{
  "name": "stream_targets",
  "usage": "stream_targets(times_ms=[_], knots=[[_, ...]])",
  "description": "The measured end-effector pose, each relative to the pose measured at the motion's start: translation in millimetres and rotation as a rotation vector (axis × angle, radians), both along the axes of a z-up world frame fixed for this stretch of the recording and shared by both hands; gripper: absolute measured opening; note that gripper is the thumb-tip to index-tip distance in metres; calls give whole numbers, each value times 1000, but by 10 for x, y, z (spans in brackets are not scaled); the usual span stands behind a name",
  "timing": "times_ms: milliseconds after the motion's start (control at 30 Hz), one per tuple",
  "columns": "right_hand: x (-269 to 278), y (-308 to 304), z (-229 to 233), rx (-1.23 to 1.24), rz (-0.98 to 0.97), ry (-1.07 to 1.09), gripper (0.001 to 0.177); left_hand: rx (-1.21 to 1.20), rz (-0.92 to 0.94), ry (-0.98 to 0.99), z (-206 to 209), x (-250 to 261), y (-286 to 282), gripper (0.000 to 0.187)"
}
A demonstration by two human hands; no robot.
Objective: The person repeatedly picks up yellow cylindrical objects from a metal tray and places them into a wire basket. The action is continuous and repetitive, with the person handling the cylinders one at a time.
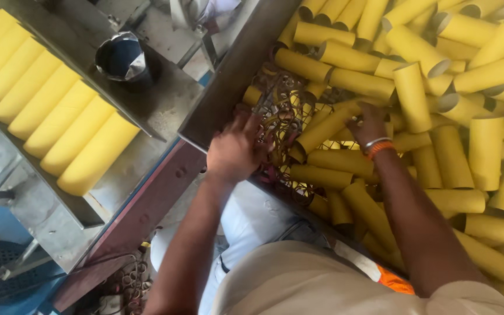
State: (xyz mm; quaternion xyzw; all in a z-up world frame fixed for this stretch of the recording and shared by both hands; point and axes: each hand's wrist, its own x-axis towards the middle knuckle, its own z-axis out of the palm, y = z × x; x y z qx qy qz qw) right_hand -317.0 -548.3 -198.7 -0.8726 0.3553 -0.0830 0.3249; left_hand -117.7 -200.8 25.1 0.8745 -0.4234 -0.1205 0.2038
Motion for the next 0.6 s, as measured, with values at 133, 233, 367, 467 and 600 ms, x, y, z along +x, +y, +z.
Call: stream_targets(times_ms=[133,233,367,467,600], knots=[[464,-129,-419,-176,313,56,71,7,29,1,-64,0,20,55],[844,-127,-694,21,306,368,62,49,74,29,-90,40,46,54],[1239,-69,-780,-21,370,487,52,31,72,-34,-130,39,-5,52],[1312,42,-551,-113,406,548,52,18,81,-10,-178,31,36,48],[1044,197,114,-425,658,289,35,-150,109,-9,-291,-14,62,33]])
